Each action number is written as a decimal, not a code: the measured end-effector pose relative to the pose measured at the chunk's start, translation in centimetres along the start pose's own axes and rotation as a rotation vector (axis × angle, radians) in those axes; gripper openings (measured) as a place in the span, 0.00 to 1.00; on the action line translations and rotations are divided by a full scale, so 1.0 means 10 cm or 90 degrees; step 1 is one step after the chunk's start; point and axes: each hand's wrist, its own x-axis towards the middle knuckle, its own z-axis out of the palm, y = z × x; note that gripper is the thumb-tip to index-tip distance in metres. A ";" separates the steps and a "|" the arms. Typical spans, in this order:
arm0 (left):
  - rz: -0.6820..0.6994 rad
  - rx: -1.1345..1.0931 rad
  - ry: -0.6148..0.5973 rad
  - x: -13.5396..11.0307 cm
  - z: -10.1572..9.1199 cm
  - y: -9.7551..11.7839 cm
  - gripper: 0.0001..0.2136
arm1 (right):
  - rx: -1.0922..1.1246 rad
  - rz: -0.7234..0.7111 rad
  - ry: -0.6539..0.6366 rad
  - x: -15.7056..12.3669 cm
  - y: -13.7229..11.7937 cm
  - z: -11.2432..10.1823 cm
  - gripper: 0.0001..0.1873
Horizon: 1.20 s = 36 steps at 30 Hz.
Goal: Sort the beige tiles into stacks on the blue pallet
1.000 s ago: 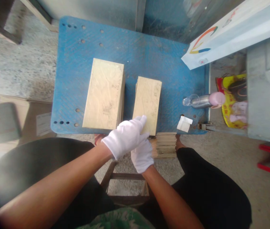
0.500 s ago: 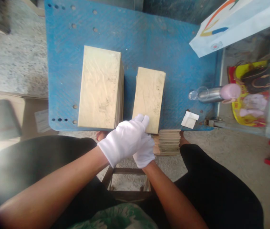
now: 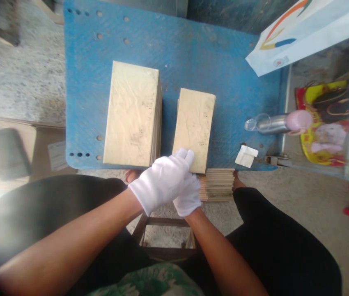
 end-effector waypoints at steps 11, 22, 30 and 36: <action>-0.009 -0.009 -0.029 0.02 -0.04 0.01 0.22 | -0.001 -0.007 -0.033 0.01 -0.04 -0.06 0.15; -0.029 -0.021 -0.050 -0.01 -0.11 0.05 0.23 | -0.032 -0.010 -0.032 0.03 -0.04 -0.03 0.16; -0.021 -0.013 -0.016 0.01 -0.08 0.02 0.22 | -0.037 0.007 -0.051 0.04 -0.07 -0.07 0.12; -0.017 -0.026 -0.014 0.01 -0.05 0.03 0.21 | -0.038 0.026 -0.036 0.05 -0.09 -0.08 0.15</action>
